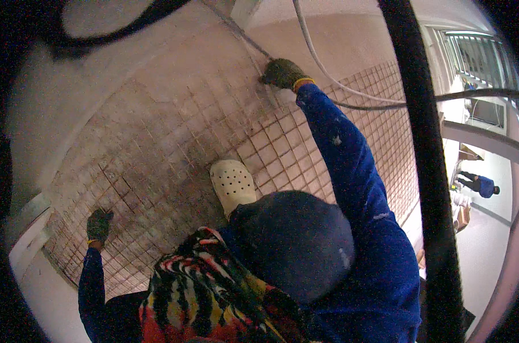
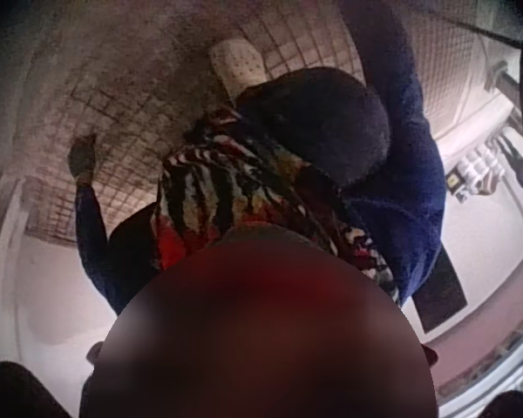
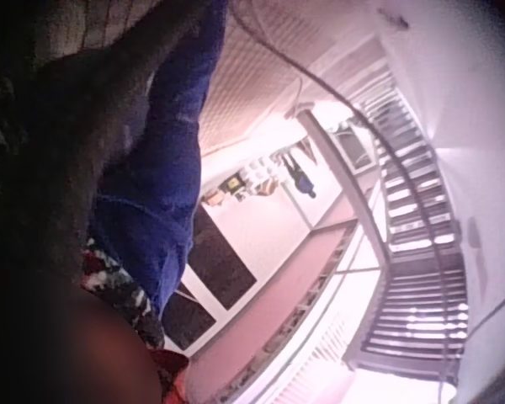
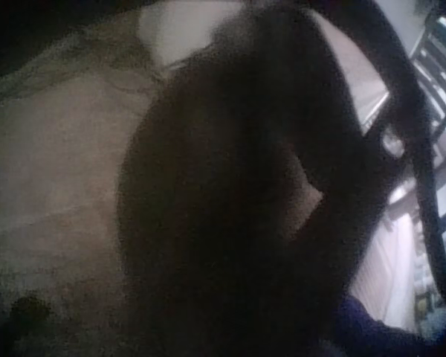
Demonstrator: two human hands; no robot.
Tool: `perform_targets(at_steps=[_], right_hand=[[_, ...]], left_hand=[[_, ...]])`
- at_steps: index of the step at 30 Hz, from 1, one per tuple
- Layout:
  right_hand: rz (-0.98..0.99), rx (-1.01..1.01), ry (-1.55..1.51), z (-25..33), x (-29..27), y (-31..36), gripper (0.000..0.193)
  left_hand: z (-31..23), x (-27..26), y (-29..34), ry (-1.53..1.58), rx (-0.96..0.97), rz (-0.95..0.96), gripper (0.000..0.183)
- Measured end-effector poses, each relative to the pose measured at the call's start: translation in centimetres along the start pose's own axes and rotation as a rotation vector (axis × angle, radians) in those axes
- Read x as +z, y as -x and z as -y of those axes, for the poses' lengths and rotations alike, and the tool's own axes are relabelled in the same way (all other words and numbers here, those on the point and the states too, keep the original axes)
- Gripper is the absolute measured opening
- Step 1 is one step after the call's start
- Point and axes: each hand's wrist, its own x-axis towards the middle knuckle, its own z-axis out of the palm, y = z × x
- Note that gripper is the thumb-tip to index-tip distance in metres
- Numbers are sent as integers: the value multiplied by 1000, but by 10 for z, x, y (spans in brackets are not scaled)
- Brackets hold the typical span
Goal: The person positions a wire mesh panel on the floor and uses an angle grinder to cut along its grid lines. Sparks are visible as the tool cuts through the metal. The person adjusts the mesh and continues cutting sections.
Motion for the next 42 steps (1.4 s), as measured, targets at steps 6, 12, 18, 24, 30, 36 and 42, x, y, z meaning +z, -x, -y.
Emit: perform_targets(at_steps=[6, 12, 18, 24, 30, 36, 42], right_hand=[[-105, 94, -207, 16, -88, 65, 48], [-111, -8, -254, 38, -231, 158, 40], [-502, -275, -144, 96, -433, 266, 29], [-559, -196, -250, 150, -712, 353, 31], [-751, -480, -169, 161, -888, 358, 33], [-1020, -906, -99, 223, -952, 250, 40], [-763, -1008, -157, 290, -1028, 40, 46]], left_hand=[[12, -23, 52, -69, 136, -186, 30], [27, -68, 124, 104, 43, -299, 17], [29, -112, 204, 231, 132, -493, 19], [-56, -218, 274, 410, -336, -542, 19], [-125, -356, 306, 908, -721, -730, 22], [-123, -382, 305, 1027, -794, -918, 16], [-98, -420, 249, 885, -1025, -941, 15]])
